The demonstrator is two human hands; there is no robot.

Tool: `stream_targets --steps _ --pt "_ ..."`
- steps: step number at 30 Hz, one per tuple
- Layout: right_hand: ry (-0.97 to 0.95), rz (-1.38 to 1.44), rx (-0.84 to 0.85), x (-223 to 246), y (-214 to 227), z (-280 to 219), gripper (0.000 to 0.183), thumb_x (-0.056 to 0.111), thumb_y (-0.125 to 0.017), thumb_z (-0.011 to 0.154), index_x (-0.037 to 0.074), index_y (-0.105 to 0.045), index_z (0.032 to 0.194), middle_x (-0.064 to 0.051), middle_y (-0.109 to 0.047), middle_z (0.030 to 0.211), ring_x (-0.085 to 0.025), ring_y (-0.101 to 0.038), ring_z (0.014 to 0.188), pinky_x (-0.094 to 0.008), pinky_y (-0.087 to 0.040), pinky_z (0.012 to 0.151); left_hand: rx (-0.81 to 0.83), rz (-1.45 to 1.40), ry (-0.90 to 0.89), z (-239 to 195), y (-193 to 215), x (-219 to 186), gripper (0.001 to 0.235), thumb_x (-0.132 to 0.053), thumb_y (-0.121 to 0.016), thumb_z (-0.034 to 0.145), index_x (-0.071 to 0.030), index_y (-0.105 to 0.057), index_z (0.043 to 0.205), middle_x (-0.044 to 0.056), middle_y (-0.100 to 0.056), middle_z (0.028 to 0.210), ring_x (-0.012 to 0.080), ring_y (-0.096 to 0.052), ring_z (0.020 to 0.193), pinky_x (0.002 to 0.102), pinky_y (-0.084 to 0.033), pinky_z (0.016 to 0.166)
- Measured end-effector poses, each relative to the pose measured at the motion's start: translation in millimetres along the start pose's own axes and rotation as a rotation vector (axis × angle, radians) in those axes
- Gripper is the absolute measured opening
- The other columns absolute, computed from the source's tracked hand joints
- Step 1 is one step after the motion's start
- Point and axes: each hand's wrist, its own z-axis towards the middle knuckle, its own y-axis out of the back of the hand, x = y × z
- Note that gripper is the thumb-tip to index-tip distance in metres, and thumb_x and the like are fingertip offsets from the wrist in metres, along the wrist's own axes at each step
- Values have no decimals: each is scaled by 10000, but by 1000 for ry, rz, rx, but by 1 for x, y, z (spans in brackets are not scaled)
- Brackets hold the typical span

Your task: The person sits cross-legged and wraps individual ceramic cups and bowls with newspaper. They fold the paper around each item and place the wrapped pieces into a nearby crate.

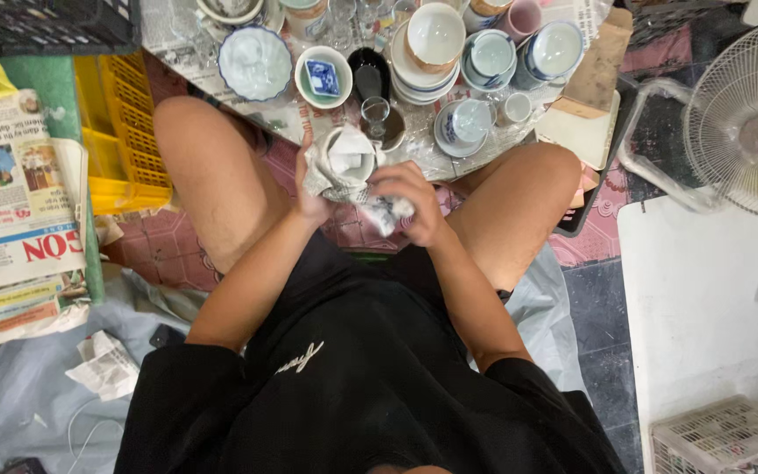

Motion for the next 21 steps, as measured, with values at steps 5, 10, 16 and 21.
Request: stream_targets --steps 5,10,16,21 --pt "-309 1212 -342 10 17 -2 1254 963 -260 807 93 -212 1708 -122 -444 1669 -268 -520 1380 -383 -503 981 -1 -256 -105 1 -2 -1 773 -677 -336 1022 -79 -530 1470 152 -624 1426 298 -619 1321 489 -462 1189" --pt "-366 1504 -326 5 38 -11 1219 922 -348 792 103 -228 1687 -101 -404 1665 -260 -514 1424 -396 -519 1009 42 -433 56 2 4 0 803 -698 -320 1015 -61 -488 1473 173 -608 1427 333 -619 1319 505 -474 1182" --pt "-284 49 -201 2 13 -7 350 337 -715 994 156 -736 1294 -97 -585 1444 -263 -571 1363 -413 -469 1138 160 116 6 1 -20 1 829 -714 -474 1012 -27 -417 1472 159 -599 1358 283 -620 1246 446 -539 1066" --pt "-106 -138 -57 31 20 16 330 169 -916 744 176 -792 1050 -110 -550 1368 -297 -516 1294 -416 -504 970 402 125 86 -5 -49 -30 1254 -942 -568 686 -17 -377 1511 94 -577 1351 192 -599 1287 378 -514 1127"
